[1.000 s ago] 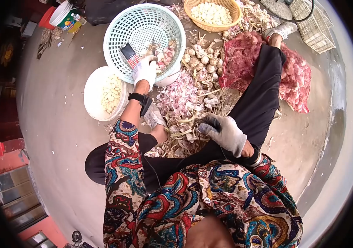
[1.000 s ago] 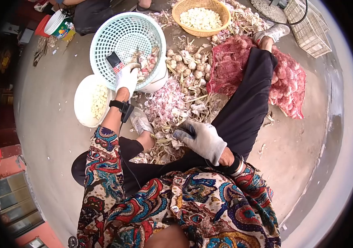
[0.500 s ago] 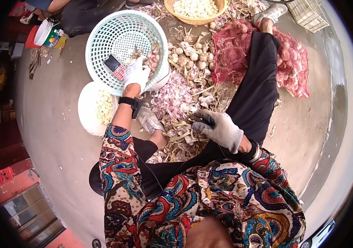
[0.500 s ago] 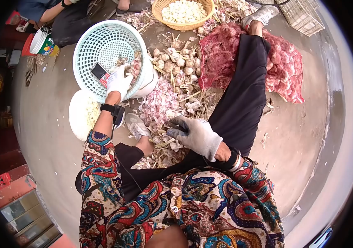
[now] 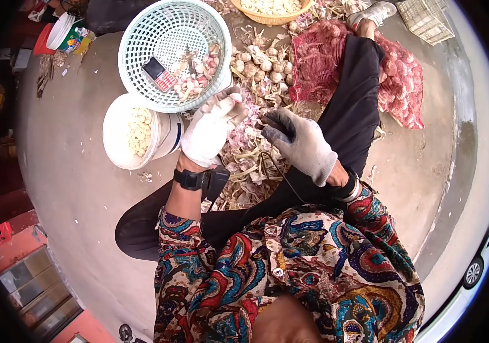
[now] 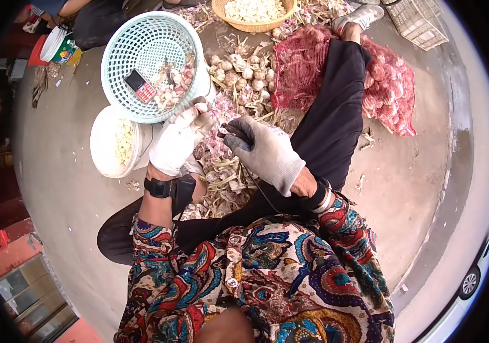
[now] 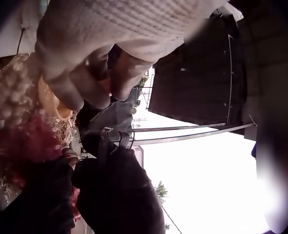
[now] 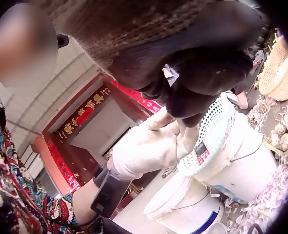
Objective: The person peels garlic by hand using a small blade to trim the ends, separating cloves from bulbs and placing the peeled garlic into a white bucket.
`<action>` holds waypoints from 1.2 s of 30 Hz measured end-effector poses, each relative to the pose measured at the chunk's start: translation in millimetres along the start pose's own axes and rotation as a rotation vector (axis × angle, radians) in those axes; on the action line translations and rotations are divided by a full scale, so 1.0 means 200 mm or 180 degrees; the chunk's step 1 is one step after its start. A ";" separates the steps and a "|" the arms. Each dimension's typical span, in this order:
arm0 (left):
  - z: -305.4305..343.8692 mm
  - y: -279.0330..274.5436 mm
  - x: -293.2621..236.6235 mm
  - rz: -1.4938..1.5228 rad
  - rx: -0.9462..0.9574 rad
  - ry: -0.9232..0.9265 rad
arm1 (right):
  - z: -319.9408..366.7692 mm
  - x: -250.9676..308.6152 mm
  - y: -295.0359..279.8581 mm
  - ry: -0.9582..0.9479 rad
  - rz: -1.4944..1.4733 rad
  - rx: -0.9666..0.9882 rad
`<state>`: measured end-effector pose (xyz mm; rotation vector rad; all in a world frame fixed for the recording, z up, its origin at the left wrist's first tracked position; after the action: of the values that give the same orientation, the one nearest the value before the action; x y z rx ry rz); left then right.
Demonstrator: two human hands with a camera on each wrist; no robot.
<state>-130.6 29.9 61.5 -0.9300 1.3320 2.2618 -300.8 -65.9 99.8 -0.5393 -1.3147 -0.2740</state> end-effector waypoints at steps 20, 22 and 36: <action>0.38 0.33 -0.01 -0.5334 -0.0110 0.1787 | 0.09 0.14 0.01 -0.0382 0.1318 0.0380; 0.40 0.35 -0.02 -0.5110 0.0025 0.1505 | 0.09 0.14 0.01 -0.0330 0.1312 0.0368; 0.37 0.26 -0.01 -0.4218 -0.0246 0.1510 | 0.08 0.03 -0.01 0.0273 0.0608 0.0397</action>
<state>-185.9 69.0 121.1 -1.7298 0.4065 1.0747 -313.6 -58.0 109.0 -0.5375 -1.1794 -0.0562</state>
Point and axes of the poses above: each hand's wrist, its own z-axis away from the middle knuckle, its own y-axis out of the palm, x = y × z, the point moved 7 cm from there along -z, towards the middle knuckle, and after that the axes turned 5 degrees about -z, right-handed, at the moved point
